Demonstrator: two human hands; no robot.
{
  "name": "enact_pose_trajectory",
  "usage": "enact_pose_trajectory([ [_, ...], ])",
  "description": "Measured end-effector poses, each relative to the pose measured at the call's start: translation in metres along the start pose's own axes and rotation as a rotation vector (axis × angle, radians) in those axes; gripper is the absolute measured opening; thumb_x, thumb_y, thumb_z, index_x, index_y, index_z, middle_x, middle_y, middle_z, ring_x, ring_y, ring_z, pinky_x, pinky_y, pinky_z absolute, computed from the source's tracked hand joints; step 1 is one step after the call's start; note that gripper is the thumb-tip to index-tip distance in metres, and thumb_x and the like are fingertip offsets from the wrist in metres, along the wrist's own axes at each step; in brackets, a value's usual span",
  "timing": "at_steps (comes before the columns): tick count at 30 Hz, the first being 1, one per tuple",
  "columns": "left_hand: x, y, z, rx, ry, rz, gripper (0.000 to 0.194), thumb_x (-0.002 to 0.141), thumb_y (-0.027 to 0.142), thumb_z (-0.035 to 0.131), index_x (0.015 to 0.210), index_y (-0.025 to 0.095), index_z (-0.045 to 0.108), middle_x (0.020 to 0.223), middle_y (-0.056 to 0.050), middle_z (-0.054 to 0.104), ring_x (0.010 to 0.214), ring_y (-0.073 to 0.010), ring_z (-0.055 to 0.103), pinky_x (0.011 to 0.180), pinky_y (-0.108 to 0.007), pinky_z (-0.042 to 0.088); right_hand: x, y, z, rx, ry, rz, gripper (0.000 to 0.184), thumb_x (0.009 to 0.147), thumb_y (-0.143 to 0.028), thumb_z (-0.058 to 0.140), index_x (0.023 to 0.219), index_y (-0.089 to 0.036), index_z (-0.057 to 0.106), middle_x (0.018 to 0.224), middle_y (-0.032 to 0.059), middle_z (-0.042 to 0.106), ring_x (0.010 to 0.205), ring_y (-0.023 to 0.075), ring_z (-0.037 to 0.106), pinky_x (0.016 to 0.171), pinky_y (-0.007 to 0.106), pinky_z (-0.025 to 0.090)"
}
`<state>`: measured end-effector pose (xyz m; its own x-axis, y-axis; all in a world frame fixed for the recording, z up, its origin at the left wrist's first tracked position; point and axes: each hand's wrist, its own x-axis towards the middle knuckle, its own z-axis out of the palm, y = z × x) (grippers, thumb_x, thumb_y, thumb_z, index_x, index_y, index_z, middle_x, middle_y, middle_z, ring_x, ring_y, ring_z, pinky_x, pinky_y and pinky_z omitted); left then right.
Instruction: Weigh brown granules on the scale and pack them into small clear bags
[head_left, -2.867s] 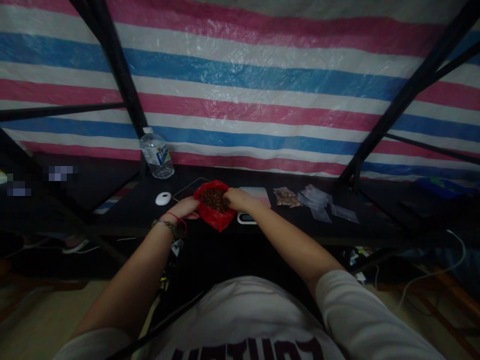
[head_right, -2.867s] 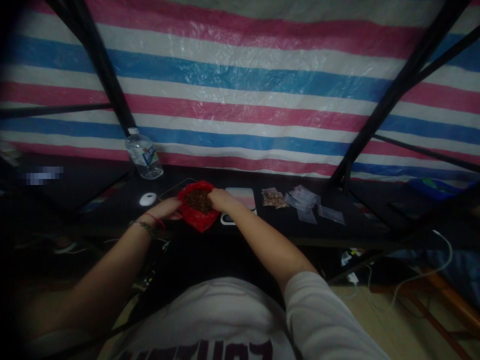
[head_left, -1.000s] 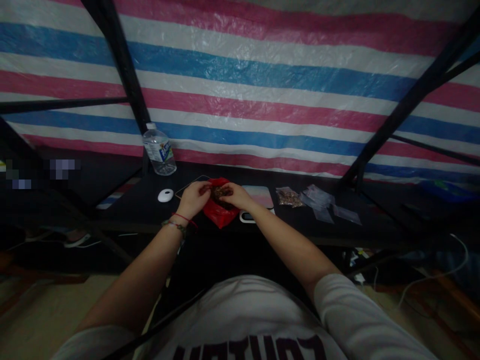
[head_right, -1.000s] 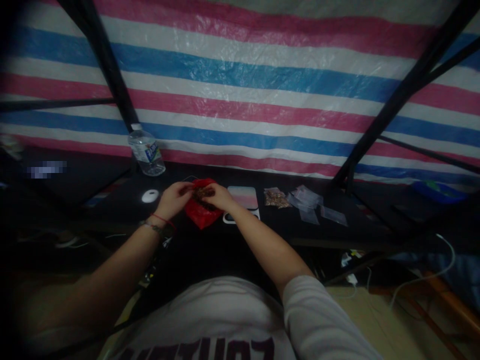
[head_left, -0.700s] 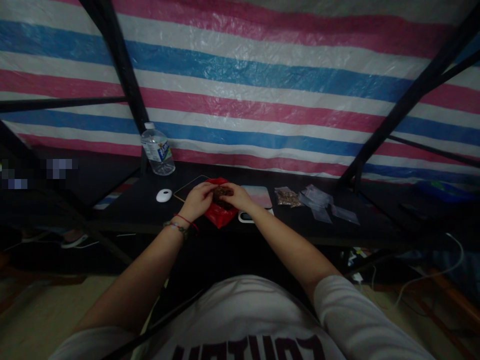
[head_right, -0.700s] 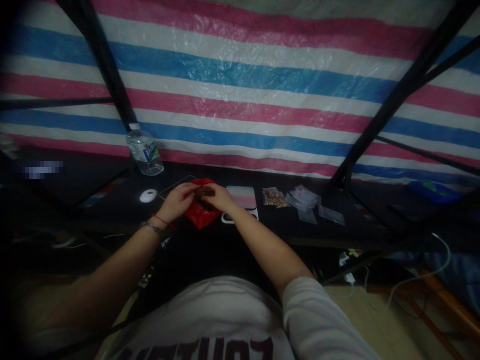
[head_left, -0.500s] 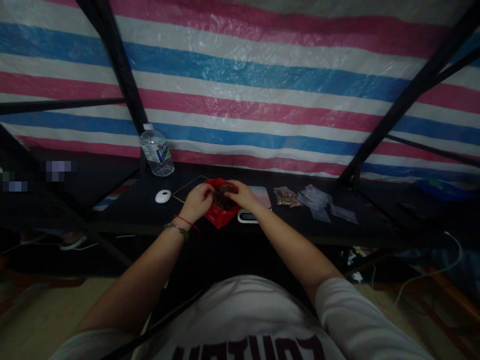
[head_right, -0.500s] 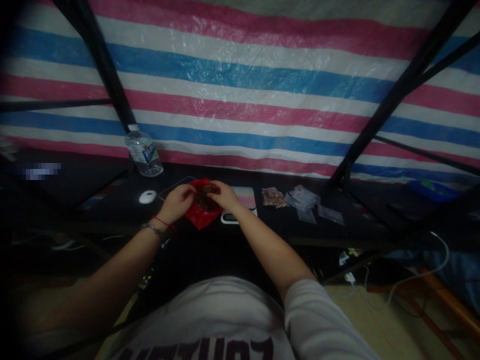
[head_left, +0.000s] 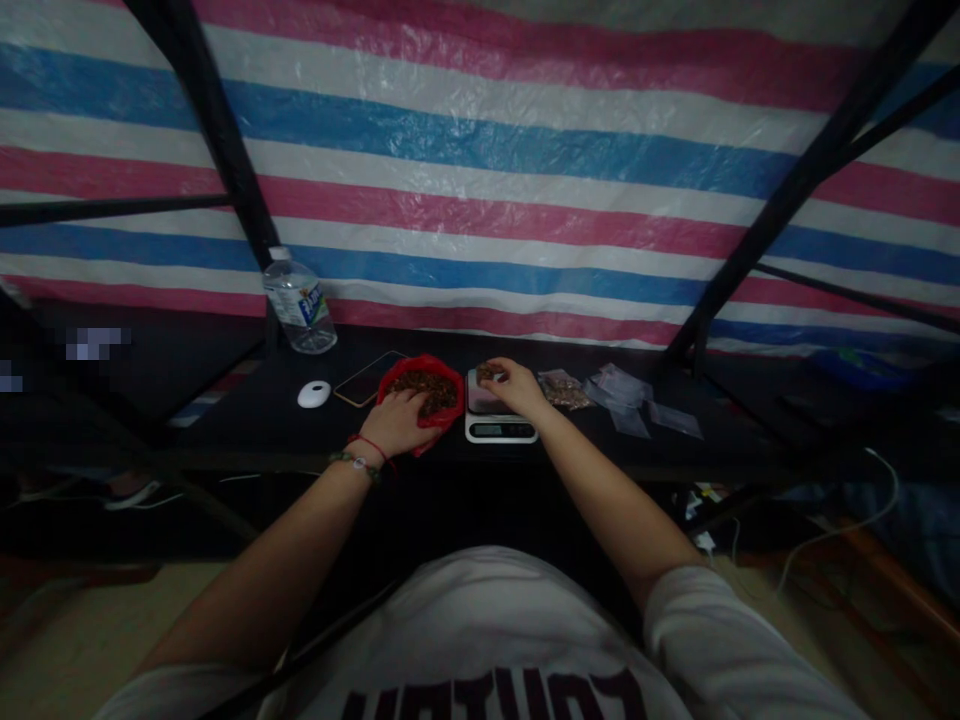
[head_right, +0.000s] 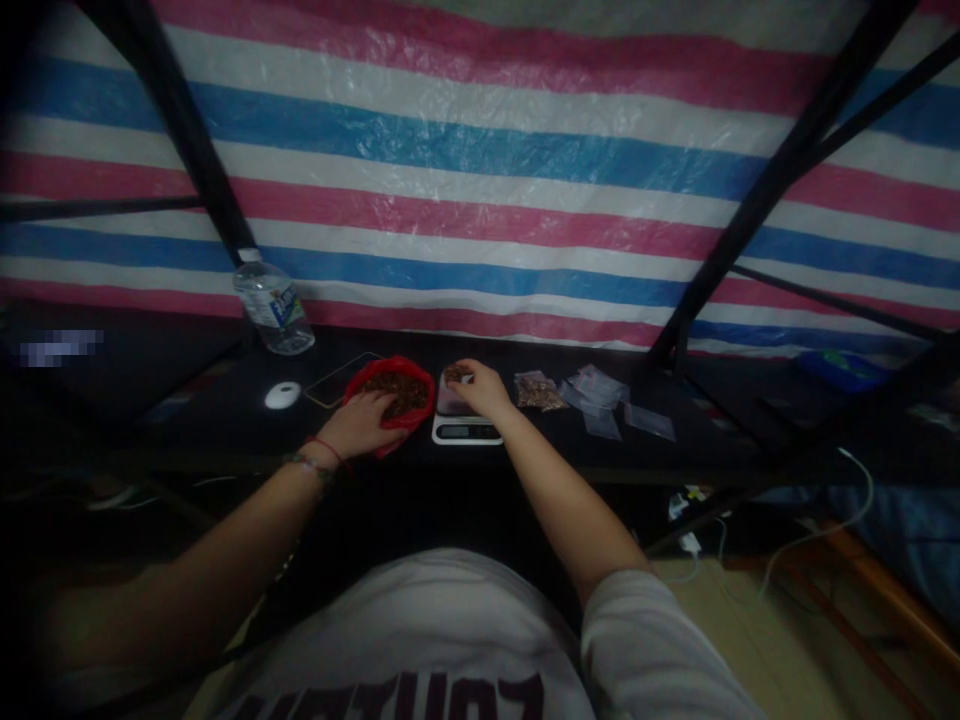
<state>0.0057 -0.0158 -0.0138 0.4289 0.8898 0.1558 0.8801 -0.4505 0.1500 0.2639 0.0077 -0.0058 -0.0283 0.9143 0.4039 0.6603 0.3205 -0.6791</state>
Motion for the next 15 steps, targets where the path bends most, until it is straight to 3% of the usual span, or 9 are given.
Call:
enact_pose_trajectory([
  [7, 0.007, -0.02, 0.0, 0.021, -0.047, -0.003, 0.081, 0.075, 0.068, 0.05, 0.136, 0.016, 0.05, 0.139, -0.013, 0.051, 0.128, -0.0339, 0.044, 0.108, -0.042, 0.032, -0.008, 0.037, -0.02, -0.158, 0.11, 0.008, 0.037, 0.071, -0.032, 0.071, 0.105, -0.018, 0.067, 0.103, 0.0075, 0.069, 0.095, 0.0217, 0.061, 0.087, 0.037, 0.047],
  [15, 0.004, -0.006, 0.006, 0.01, -0.012, -0.015, 0.072, 0.078, 0.066, 0.048, 0.131, 0.019, 0.056, 0.137, -0.014, 0.053, 0.125, -0.0349, 0.045, 0.105, -0.045, 0.033, -0.016, 0.048, -0.018, -0.236, 0.106, 0.051, 0.039, 0.073, -0.037, 0.07, 0.107, -0.019, 0.066, 0.109, 0.0096, 0.067, 0.105, 0.0256, 0.059, 0.097, 0.044, 0.042],
])
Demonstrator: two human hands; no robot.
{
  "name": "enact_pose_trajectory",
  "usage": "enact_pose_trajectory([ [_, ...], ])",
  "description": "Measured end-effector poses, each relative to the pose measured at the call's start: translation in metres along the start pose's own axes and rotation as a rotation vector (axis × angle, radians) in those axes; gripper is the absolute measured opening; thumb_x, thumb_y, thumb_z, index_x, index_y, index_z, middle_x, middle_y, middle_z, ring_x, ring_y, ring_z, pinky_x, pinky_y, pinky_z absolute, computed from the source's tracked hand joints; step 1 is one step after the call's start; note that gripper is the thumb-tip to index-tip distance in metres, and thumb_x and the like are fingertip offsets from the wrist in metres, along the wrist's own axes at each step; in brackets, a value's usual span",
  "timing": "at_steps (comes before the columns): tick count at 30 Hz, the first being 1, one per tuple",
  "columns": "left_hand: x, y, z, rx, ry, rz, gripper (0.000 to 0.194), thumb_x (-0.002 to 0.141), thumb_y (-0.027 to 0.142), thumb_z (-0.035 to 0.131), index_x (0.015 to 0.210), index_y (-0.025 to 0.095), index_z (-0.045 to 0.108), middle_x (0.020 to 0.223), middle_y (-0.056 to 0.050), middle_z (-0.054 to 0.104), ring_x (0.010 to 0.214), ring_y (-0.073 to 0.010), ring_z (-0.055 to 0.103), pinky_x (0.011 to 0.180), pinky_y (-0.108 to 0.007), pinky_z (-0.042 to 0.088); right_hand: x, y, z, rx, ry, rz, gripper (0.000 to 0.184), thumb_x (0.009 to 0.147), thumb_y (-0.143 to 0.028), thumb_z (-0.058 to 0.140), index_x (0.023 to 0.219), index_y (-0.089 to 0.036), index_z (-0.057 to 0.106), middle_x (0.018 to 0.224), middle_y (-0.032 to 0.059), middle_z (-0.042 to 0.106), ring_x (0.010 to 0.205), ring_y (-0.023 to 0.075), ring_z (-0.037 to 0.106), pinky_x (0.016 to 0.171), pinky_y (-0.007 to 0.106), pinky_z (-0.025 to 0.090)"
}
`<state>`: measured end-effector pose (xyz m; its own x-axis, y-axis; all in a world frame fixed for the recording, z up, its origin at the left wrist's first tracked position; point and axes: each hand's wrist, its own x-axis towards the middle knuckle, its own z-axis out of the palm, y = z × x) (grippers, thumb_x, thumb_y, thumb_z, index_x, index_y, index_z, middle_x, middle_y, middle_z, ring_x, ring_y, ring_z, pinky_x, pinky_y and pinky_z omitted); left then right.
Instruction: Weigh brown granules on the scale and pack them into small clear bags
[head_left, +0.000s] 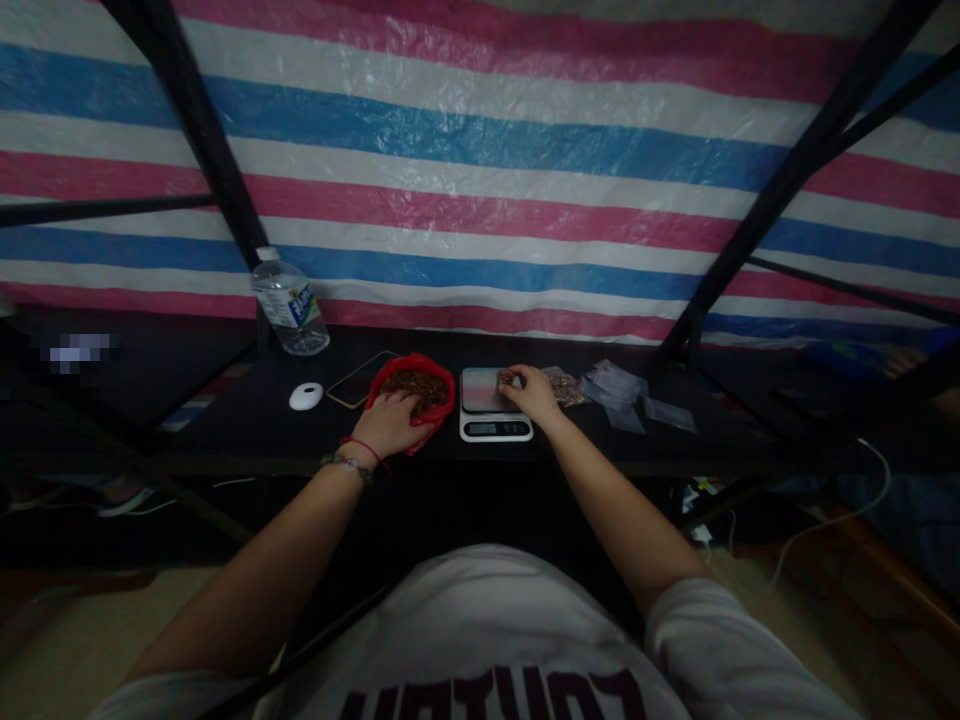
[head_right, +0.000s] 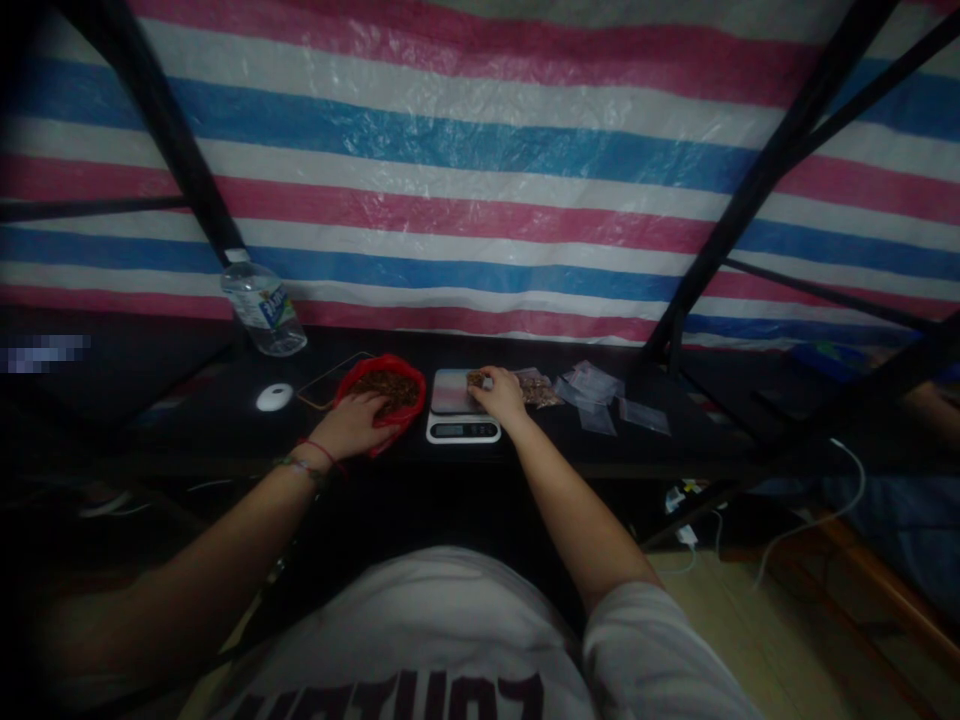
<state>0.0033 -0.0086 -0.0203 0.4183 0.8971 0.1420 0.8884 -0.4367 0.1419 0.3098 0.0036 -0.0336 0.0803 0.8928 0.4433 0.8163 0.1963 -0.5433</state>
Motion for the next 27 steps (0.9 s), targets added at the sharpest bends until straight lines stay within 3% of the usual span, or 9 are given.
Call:
enact_pose_trajectory([
  [5, -0.001, 0.002, -0.002, -0.028, 0.02, 0.04, 0.079, 0.076, 0.073, 0.046, 0.13, 0.016, 0.057, 0.135, -0.015, 0.054, 0.123, -0.0363, 0.047, 0.104, -0.046, 0.035, -0.001, 0.005, -0.014, 0.057, 0.072, -0.011, 0.062, 0.071, -0.044, 0.071, 0.126, -0.02, 0.056, 0.122, 0.011, 0.062, 0.113, 0.0262, 0.056, 0.099, 0.043, 0.042],
  [7, -0.001, 0.001, -0.005, -0.049, 0.042, 0.048, 0.077, 0.077, 0.073, 0.046, 0.128, 0.016, 0.059, 0.134, -0.015, 0.055, 0.124, -0.0361, 0.047, 0.105, -0.046, 0.035, 0.001, 0.015, -0.029, 0.044, 0.13, 0.019, 0.055, 0.076, -0.046, 0.065, 0.124, -0.02, 0.058, 0.121, 0.0112, 0.062, 0.114, 0.0257, 0.056, 0.099, 0.042, 0.042],
  [12, 0.0, 0.002, -0.016, -0.103, 0.115, 0.096, 0.064, 0.083, 0.066, 0.043, 0.116, 0.015, 0.065, 0.125, -0.015, 0.062, 0.116, -0.0314, 0.055, 0.102, -0.043, 0.039, 0.0, 0.062, -0.08, -0.172, 0.226, 0.214, 0.035, 0.082, -0.036, 0.055, 0.107, -0.016, 0.068, 0.112, 0.0125, 0.066, 0.114, 0.0263, 0.055, 0.102, 0.041, 0.039],
  [18, 0.002, 0.004, -0.024, -0.149, 0.226, 0.154, 0.044, 0.088, 0.051, 0.045, 0.106, 0.017, 0.067, 0.115, -0.011, 0.066, 0.109, -0.0263, 0.059, 0.099, -0.039, 0.043, -0.028, 0.12, -0.129, -0.425, 0.152, 0.502, 0.044, 0.082, -0.031, 0.053, 0.124, -0.02, 0.061, 0.129, 0.0128, 0.059, 0.121, 0.0286, 0.052, 0.102, 0.042, 0.039],
  [22, 0.002, 0.005, -0.023, -0.172, 0.278, 0.182, 0.038, 0.089, 0.045, 0.045, 0.102, 0.018, 0.068, 0.11, -0.01, 0.068, 0.106, -0.025, 0.06, 0.097, -0.039, 0.045, -0.045, 0.139, -0.134, -0.505, 0.028, 0.594, 0.054, 0.083, -0.034, 0.054, 0.135, -0.022, 0.052, 0.138, 0.0119, 0.051, 0.125, 0.0323, 0.048, 0.101, 0.046, 0.041],
  [27, 0.0, 0.009, -0.024, -0.195, 0.276, 0.207, 0.033, 0.088, 0.039, 0.046, 0.098, 0.018, 0.069, 0.103, -0.009, 0.07, 0.101, -0.0243, 0.061, 0.095, -0.038, 0.046, -0.048, 0.139, -0.121, -0.544, -0.094, 0.653, 0.051, 0.087, -0.039, 0.048, 0.136, -0.027, 0.05, 0.137, 0.0124, 0.053, 0.131, 0.0366, 0.039, 0.099, 0.058, 0.038],
])
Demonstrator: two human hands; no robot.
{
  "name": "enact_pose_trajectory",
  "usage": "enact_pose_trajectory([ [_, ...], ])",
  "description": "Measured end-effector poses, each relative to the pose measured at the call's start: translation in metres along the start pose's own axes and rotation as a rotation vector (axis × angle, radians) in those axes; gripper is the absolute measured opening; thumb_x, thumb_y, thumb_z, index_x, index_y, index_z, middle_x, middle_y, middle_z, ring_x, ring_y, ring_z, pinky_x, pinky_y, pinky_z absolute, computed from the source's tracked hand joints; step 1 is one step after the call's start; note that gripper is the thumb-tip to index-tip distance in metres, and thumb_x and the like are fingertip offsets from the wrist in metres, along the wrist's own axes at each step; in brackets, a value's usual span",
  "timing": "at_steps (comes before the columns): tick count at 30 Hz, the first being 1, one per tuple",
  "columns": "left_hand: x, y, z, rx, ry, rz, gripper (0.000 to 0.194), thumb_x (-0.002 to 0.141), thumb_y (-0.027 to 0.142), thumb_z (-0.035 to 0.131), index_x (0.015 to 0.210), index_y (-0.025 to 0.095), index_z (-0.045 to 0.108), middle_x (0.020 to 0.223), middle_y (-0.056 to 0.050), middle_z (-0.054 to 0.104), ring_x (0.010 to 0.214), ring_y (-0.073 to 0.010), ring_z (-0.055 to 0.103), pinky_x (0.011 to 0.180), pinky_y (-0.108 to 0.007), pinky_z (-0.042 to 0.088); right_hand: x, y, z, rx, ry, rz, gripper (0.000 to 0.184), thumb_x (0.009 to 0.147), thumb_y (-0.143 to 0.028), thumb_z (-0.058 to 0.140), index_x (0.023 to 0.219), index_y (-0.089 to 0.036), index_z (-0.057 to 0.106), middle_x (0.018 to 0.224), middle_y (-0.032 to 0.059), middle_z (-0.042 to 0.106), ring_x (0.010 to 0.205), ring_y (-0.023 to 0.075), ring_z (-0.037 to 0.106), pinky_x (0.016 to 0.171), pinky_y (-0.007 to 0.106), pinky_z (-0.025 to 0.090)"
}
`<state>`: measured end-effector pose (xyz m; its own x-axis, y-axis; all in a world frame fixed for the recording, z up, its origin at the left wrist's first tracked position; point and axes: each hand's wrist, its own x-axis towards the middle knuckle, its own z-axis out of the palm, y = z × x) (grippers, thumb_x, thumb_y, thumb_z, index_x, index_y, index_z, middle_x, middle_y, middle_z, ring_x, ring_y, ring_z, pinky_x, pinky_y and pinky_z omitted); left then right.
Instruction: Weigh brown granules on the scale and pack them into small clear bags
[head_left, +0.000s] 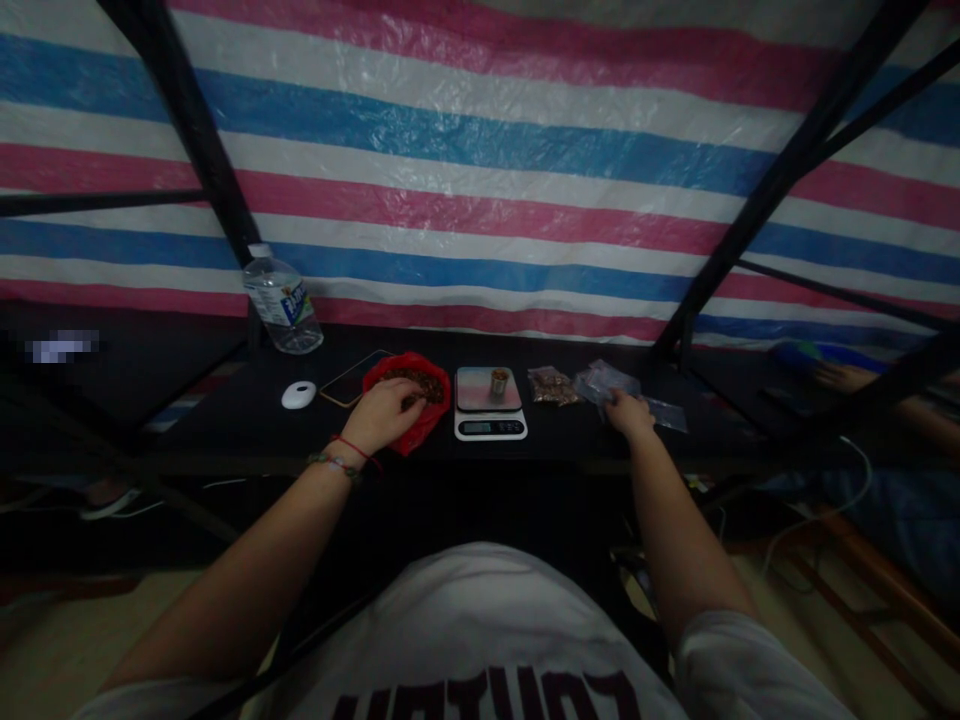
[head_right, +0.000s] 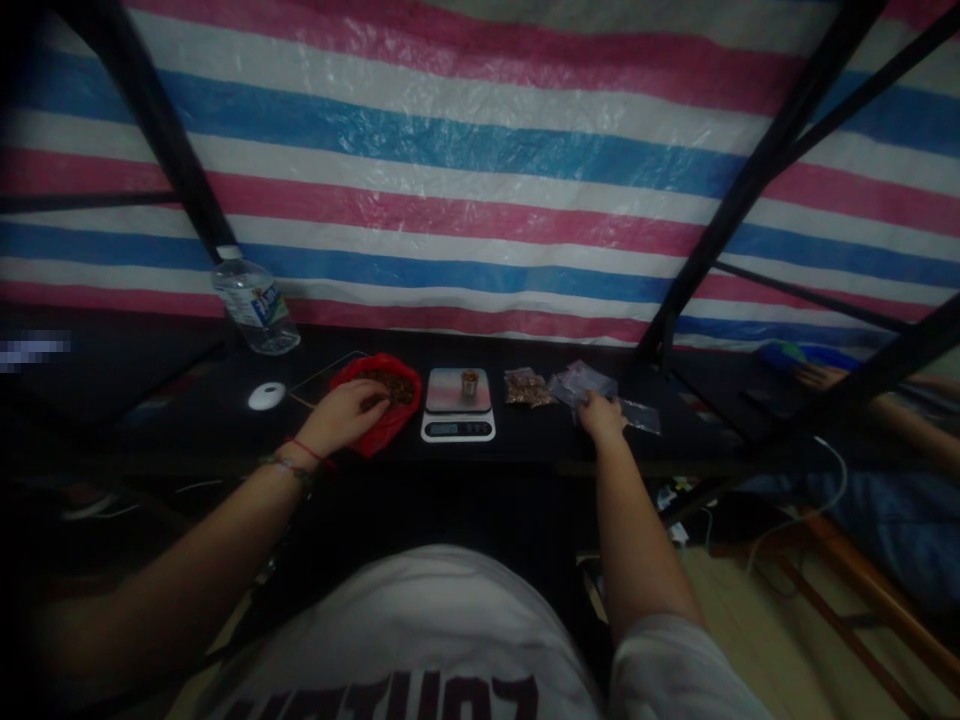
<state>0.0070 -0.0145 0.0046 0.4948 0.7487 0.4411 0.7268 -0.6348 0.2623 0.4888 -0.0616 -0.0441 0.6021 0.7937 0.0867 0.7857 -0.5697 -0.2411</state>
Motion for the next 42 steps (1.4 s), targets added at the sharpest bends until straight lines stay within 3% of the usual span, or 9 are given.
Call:
enact_pose_trajectory([
  [6, -0.001, 0.009, -0.004, -0.033, -0.043, -0.01, 0.034, 0.088, 0.038, 0.043, 0.1, 0.02, 0.069, 0.104, -0.008, 0.07, 0.101, -0.0233, 0.062, 0.095, -0.036, 0.045, -0.003, -0.004, -0.001, -0.031, 0.076, -0.001, 0.038, 0.085, -0.033, 0.048, 0.118, -0.025, 0.067, 0.119, 0.0163, 0.062, 0.114, 0.0389, 0.05, 0.089, 0.06, 0.041],
  [11, -0.002, 0.01, -0.003, -0.006, -0.063, -0.02, 0.035, 0.088, 0.038, 0.042, 0.098, 0.02, 0.07, 0.104, -0.007, 0.071, 0.098, -0.0235, 0.063, 0.091, -0.035, 0.047, -0.006, -0.002, 0.0, -0.045, 0.122, -0.02, 0.036, 0.087, -0.031, 0.045, 0.107, -0.018, 0.071, 0.116, 0.0192, 0.061, 0.109, 0.0361, 0.052, 0.087, 0.056, 0.044],
  [14, -0.002, 0.009, -0.003, -0.002, -0.057, -0.02, 0.035, 0.088, 0.039, 0.042, 0.097, 0.02, 0.07, 0.102, -0.007, 0.071, 0.096, -0.0233, 0.063, 0.089, -0.035, 0.047, -0.005, -0.002, 0.003, -0.039, 0.14, -0.029, 0.036, 0.089, -0.029, 0.042, 0.109, -0.018, 0.07, 0.12, 0.0189, 0.058, 0.11, 0.0354, 0.051, 0.088, 0.056, 0.044],
  [19, -0.003, 0.012, -0.006, 0.003, -0.075, -0.021, 0.035, 0.088, 0.039, 0.041, 0.099, 0.02, 0.07, 0.103, -0.007, 0.071, 0.098, -0.0235, 0.063, 0.09, -0.034, 0.046, -0.004, -0.001, 0.005, 0.009, 0.105, -0.047, 0.045, 0.088, -0.033, 0.045, 0.132, -0.025, 0.052, 0.13, 0.0148, 0.054, 0.121, 0.0343, 0.045, 0.093, 0.057, 0.041],
  [23, -0.003, 0.016, -0.008, 0.016, -0.091, -0.038, 0.035, 0.089, 0.039, 0.041, 0.098, 0.021, 0.07, 0.102, -0.006, 0.071, 0.097, -0.0234, 0.063, 0.088, -0.034, 0.047, -0.006, -0.003, 0.002, -0.037, 0.095, -0.05, 0.04, 0.09, -0.031, 0.043, 0.125, -0.026, 0.06, 0.119, 0.0157, 0.062, 0.117, 0.033, 0.05, 0.093, 0.056, 0.039],
  [31, -0.001, 0.015, -0.01, -0.038, -0.021, -0.011, 0.034, 0.089, 0.037, 0.042, 0.094, 0.019, 0.071, 0.1, -0.007, 0.071, 0.097, -0.0231, 0.063, 0.09, -0.035, 0.047, -0.01, -0.007, -0.02, 0.132, 0.405, -0.042, 0.036, 0.085, -0.033, 0.047, 0.106, -0.017, 0.072, 0.1, 0.0159, 0.07, 0.093, 0.0292, 0.062, 0.08, 0.04, 0.047],
  [35, -0.001, 0.023, -0.013, -0.098, 0.039, -0.03, 0.032, 0.088, 0.036, 0.045, 0.091, 0.018, 0.071, 0.096, -0.007, 0.072, 0.091, -0.0216, 0.064, 0.088, -0.034, 0.048, -0.017, -0.029, -0.043, 0.369, 0.513, -0.225, 0.032, 0.083, -0.035, 0.049, 0.089, -0.014, 0.073, 0.094, 0.0131, 0.071, 0.087, 0.0255, 0.063, 0.08, 0.035, 0.046],
  [39, -0.003, 0.037, -0.017, -0.219, 0.091, -0.022, 0.029, 0.087, 0.036, 0.048, 0.09, 0.017, 0.07, 0.095, -0.006, 0.072, 0.087, -0.0188, 0.065, 0.084, -0.031, 0.05, -0.044, -0.074, -0.063, 0.616, 0.444, -0.364, 0.033, 0.081, -0.044, 0.053, 0.082, -0.015, 0.069, 0.078, 0.008, 0.07, 0.068, 0.0203, 0.06, 0.067, 0.031, 0.045],
  [42, -0.004, 0.046, -0.019, -0.247, 0.086, -0.013, 0.029, 0.087, 0.036, 0.048, 0.09, 0.018, 0.07, 0.095, -0.006, 0.072, 0.087, -0.0189, 0.065, 0.084, -0.031, 0.05, -0.063, -0.101, -0.072, 0.61, 0.435, -0.511, 0.032, 0.084, -0.043, 0.051, 0.081, -0.016, 0.068, 0.076, 0.0071, 0.068, 0.068, 0.0198, 0.058, 0.067, 0.031, 0.045],
])
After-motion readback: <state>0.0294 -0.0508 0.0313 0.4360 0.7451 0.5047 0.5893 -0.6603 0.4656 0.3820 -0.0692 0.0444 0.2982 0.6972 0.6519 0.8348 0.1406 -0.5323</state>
